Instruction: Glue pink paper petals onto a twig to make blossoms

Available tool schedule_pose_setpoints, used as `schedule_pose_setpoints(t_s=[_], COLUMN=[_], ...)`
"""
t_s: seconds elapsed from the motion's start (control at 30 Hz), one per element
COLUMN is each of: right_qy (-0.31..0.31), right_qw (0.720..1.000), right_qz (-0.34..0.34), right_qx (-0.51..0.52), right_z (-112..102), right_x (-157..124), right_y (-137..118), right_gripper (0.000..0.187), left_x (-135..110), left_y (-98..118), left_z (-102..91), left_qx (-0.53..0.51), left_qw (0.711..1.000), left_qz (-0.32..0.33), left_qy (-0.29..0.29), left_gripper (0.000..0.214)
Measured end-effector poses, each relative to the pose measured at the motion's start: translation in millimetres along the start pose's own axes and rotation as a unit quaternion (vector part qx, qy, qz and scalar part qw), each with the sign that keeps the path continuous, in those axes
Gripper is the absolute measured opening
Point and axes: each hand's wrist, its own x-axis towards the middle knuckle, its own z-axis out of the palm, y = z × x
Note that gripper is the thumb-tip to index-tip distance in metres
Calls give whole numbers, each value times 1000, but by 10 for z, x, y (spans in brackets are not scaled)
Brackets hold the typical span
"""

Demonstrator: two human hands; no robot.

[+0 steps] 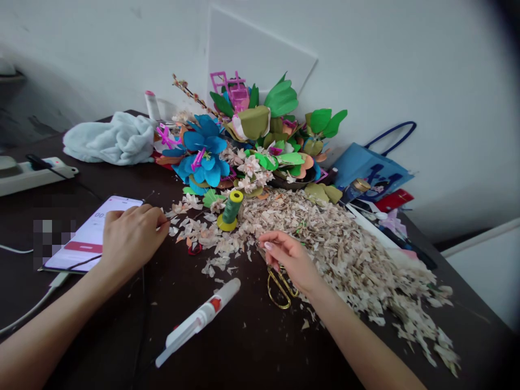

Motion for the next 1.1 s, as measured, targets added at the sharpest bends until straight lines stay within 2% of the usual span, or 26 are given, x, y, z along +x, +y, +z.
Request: schedule_pose_setpoints(t_s=[0.17,0.37,0.6,0.8,0.97,1.1], right_qy=[33,54,61,83,158,186], right_qw=[999,997,997,996,981,973], right_qz=[3,13,5,-11,-69,-90], right_qx=[21,45,37,-1,-95,-104], right_z=[-72,-87,-119,-149,-164,-201], right_x=[-89,-156,-157,-166,-266,-351], right_y=[105,198,287,304,224,203], right_gripper=[19,15,15,14,11,25], left_x=[11,4,0,-46,-93,-116], left_y=[9,-15,-22,34,102,155], left_z=[108,127,67,-61,-135,-106], left_qx=[10,24,40,46,-59,-175], left_qw=[999,998,997,998,997,983], left_qz=[-3,3,17,19,25,29], left_qy=[-33,-56,-66,-42,40,40], left_gripper=[22,23,26,30,34,27])
